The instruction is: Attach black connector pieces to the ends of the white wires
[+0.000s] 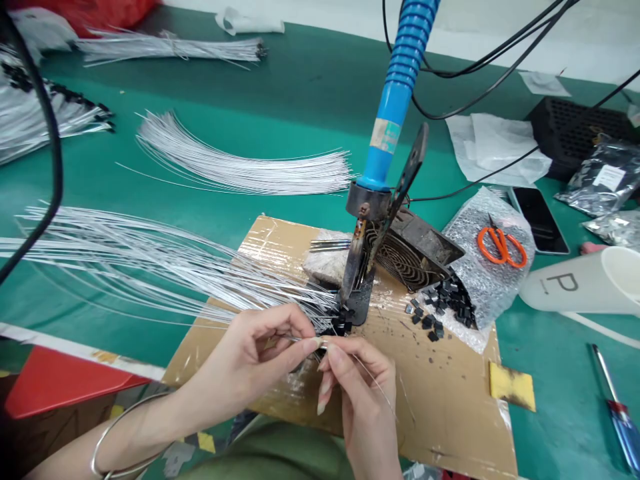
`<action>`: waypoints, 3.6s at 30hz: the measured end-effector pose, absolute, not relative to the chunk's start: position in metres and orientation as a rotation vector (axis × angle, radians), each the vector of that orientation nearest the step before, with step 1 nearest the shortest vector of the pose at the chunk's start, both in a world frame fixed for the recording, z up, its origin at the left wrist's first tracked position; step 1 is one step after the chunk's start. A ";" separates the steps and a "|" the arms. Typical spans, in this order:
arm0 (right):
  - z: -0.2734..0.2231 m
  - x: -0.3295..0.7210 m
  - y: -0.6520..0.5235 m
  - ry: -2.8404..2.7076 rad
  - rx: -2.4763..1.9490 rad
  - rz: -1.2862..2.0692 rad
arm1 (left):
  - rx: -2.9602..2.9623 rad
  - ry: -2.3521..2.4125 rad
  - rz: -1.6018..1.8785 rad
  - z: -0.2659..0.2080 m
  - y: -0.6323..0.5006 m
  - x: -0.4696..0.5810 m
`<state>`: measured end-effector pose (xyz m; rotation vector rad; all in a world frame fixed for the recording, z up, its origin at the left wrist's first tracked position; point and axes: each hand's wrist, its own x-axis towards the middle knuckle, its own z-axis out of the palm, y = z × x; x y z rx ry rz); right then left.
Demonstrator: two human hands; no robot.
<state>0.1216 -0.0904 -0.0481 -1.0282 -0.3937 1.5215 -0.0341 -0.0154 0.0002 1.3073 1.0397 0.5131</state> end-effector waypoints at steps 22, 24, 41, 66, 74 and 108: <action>-0.035 0.105 -0.082 -0.260 -1.086 1.381 | 1.513 1.138 0.727 -0.026 -0.034 -0.030; -0.035 0.104 -0.082 -0.253 -1.085 1.371 | 1.493 1.139 0.733 -0.026 -0.035 -0.029; -0.037 0.104 -0.090 -0.303 -1.241 1.248 | 1.523 1.092 0.886 -0.019 -0.027 -0.026; -0.045 0.130 -0.088 -0.480 -1.151 1.434 | 1.514 1.101 0.831 -0.027 -0.031 -0.026; -0.054 0.120 -0.091 -0.358 -1.094 1.418 | 1.503 1.154 0.804 -0.029 -0.034 -0.023; -0.073 0.227 -0.119 -1.029 -2.094 0.406 | 1.320 1.232 0.751 -0.014 -0.017 -0.022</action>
